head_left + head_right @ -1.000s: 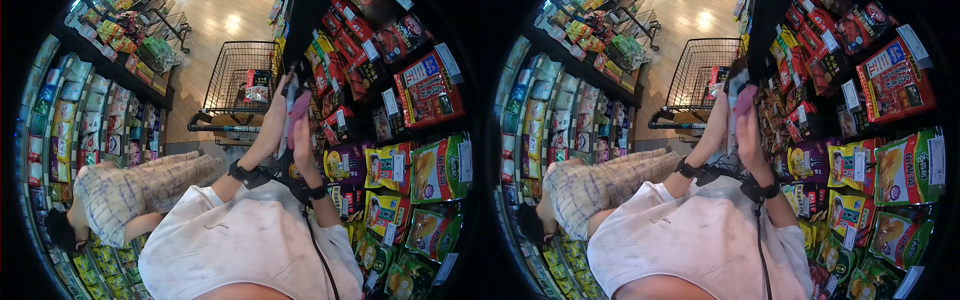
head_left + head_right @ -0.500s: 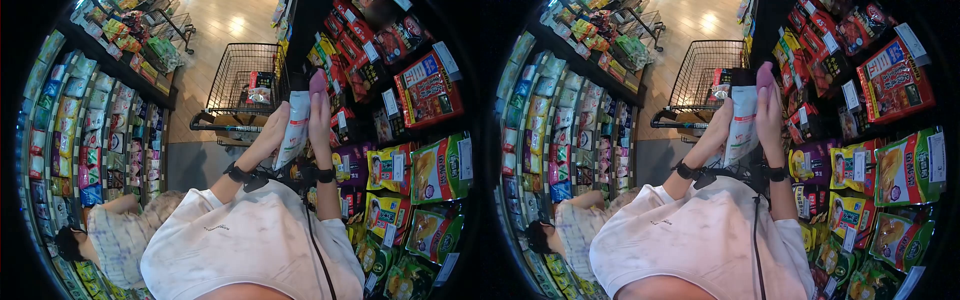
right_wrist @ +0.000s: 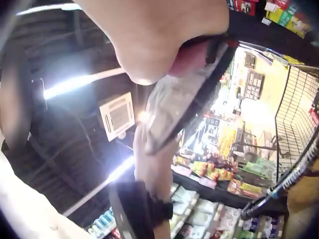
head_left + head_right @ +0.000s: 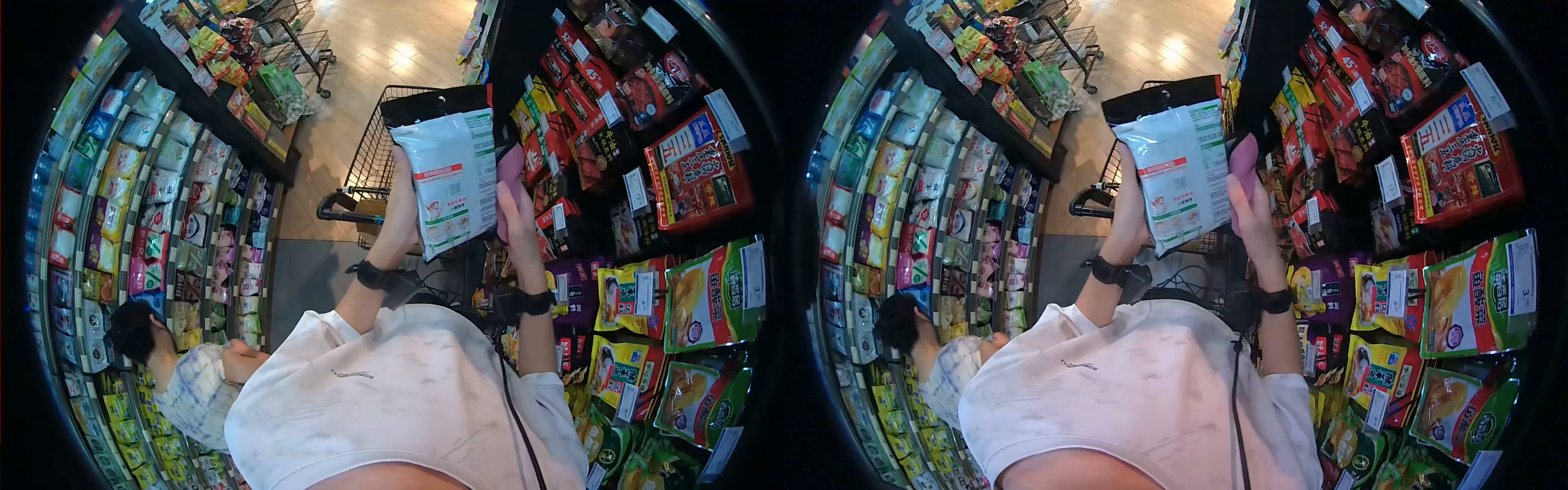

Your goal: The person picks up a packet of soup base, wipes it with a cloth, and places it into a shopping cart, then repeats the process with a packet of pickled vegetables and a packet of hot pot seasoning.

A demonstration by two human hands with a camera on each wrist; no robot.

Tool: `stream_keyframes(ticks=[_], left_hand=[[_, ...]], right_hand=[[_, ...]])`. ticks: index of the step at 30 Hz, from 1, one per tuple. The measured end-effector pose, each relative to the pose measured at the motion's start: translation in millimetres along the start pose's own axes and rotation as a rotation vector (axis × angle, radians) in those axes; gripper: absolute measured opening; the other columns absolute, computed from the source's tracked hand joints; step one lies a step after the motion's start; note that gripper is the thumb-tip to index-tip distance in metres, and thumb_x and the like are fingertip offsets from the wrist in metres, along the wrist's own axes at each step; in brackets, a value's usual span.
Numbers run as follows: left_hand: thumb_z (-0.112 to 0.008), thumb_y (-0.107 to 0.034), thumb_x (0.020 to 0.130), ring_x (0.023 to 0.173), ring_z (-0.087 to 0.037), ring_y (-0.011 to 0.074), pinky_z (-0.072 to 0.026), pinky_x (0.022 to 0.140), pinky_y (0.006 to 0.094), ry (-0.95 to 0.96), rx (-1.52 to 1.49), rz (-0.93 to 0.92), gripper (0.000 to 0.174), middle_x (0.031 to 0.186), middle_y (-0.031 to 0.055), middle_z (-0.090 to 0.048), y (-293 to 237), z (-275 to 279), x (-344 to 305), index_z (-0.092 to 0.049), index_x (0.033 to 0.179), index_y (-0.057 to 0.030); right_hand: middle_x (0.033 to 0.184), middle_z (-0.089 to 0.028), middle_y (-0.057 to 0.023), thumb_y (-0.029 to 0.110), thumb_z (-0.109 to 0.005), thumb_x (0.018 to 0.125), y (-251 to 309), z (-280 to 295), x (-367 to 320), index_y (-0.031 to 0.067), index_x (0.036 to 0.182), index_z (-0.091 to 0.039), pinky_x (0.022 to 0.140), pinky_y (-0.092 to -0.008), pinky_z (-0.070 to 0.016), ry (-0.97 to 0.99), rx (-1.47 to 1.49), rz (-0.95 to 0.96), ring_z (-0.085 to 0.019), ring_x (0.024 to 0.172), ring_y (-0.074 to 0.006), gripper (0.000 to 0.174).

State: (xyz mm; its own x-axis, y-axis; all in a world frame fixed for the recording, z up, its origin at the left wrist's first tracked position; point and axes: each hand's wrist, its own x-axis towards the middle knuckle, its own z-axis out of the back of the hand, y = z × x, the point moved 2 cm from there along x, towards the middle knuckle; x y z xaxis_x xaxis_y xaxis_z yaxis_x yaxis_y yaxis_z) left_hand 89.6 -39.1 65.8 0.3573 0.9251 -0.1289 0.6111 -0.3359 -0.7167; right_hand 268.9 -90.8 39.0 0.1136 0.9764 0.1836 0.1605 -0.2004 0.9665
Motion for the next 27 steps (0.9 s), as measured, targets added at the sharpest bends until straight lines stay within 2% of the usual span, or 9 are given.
stream_keyframes(ticks=[7,11,15,16,19,20,23,24,27], left_hand=[[-0.029,-0.073,0.099,0.126,-0.058,0.0289,-0.0505,0.103,0.0437,-0.008,-0.025,0.035,0.086,0.140,0.0169,-0.056,-7,4,-2,-0.041,0.149,-0.0043],[-0.028,-0.074,0.098,0.126,-0.057,0.0286,-0.0498,0.103,0.0434,0.011,-0.062,0.035,0.087,0.142,0.0166,-0.056,-1,1,-2,-0.042,0.149,-0.0042],[-0.030,-0.069,0.101,0.125,-0.058,0.0253,-0.0487,0.104,0.0405,-0.035,-0.037,0.058,0.081,0.140,0.0157,-0.057,1,-3,-2,-0.042,0.148,-0.0036],[-0.032,-0.066,0.103,0.123,-0.059,0.0235,-0.0488,0.104,0.0391,-0.048,-0.042,0.062,0.078,0.138,0.0153,-0.057,1,-4,-3,-0.042,0.148,-0.0033],[-0.042,-0.050,0.107,0.118,-0.059,0.0163,-0.0493,0.101,0.0331,-0.011,0.275,-0.302,0.062,0.131,0.0131,-0.060,1,7,15,-0.043,0.148,-0.0026],[-0.057,-0.029,0.105,0.115,-0.058,0.0127,-0.0495,0.097,0.0297,-0.056,0.352,-0.284,0.057,0.129,0.0130,-0.058,2,13,12,-0.036,0.152,-0.0033],[-0.067,-0.020,0.099,0.120,-0.055,0.0176,-0.0482,0.099,0.0303,-0.047,0.415,-0.434,0.073,0.136,0.0159,-0.053,14,1,4,-0.025,0.156,-0.0029],[-0.070,-0.021,0.097,0.122,-0.054,0.0188,-0.0490,0.097,0.0298,-0.014,0.429,-0.424,0.076,0.135,0.0158,-0.052,19,-5,6,-0.025,0.155,-0.0025],[-0.078,-0.022,0.090,0.126,-0.049,0.0224,-0.0515,0.090,0.0282,0.061,0.464,-0.388,0.085,0.132,0.0153,-0.050,41,-12,8,-0.024,0.152,-0.0011]], right_hand=[[0.141,-0.054,-0.0119,0.028,-0.071,0.096,3,10,-24,-0.0059,0.150,-0.035,0.107,-0.0303,-0.0393,0.115,-0.164,-0.152,-0.050,0.127,-0.0157,0.074],[0.149,-0.047,-0.0129,0.029,-0.072,0.095,-1,3,-23,-0.0055,0.157,-0.021,0.111,-0.0305,-0.0354,0.034,-0.153,0.117,-0.046,0.133,-0.0162,0.087],[0.109,-0.065,-0.0035,0.032,-0.077,0.091,-14,12,-25,-0.0059,0.144,-0.042,0.072,-0.0271,-0.0519,-0.107,-0.176,0.205,-0.061,0.080,-0.0129,0.074],[0.105,-0.065,-0.0023,0.032,-0.078,0.091,-14,18,-30,-0.0060,0.143,-0.044,0.070,-0.0287,-0.0521,-0.113,-0.170,0.134,-0.061,0.077,-0.0145,0.073],[0.095,-0.065,-0.0026,0.033,-0.080,0.088,-9,28,-35,-0.0060,0.133,-0.051,0.074,-0.0351,-0.0524,-0.271,-0.244,-0.079,-0.061,0.077,-0.0193,0.067],[0.092,-0.065,-0.0034,0.033,-0.081,0.088,-7,31,-36,-0.0060,0.130,-0.054,0.077,-0.0375,-0.0524,-0.348,-0.285,-0.152,-0.062,0.079,-0.0210,0.064],[0.089,-0.066,-0.0115,0.033,-0.082,0.086,-9,32,-26,-0.0053,0.115,-0.059,0.070,-0.0383,-0.0506,-0.384,-0.627,0.266,-0.062,0.074,-0.0236,0.053],[0.087,-0.063,-0.0192,0.028,-0.082,0.085,3,20,-25,-0.0053,0.106,-0.060,0.069,-0.0421,-0.0492,-0.372,-0.835,0.467,-0.062,0.074,-0.0342,0.044],[0.087,-0.060,-0.0211,0.021,-0.080,0.083,13,-10,-33,-0.0038,0.103,-0.059,0.071,-0.0459,-0.0489,-0.096,-0.886,0.475,-0.060,0.078,-0.0432,0.038]])
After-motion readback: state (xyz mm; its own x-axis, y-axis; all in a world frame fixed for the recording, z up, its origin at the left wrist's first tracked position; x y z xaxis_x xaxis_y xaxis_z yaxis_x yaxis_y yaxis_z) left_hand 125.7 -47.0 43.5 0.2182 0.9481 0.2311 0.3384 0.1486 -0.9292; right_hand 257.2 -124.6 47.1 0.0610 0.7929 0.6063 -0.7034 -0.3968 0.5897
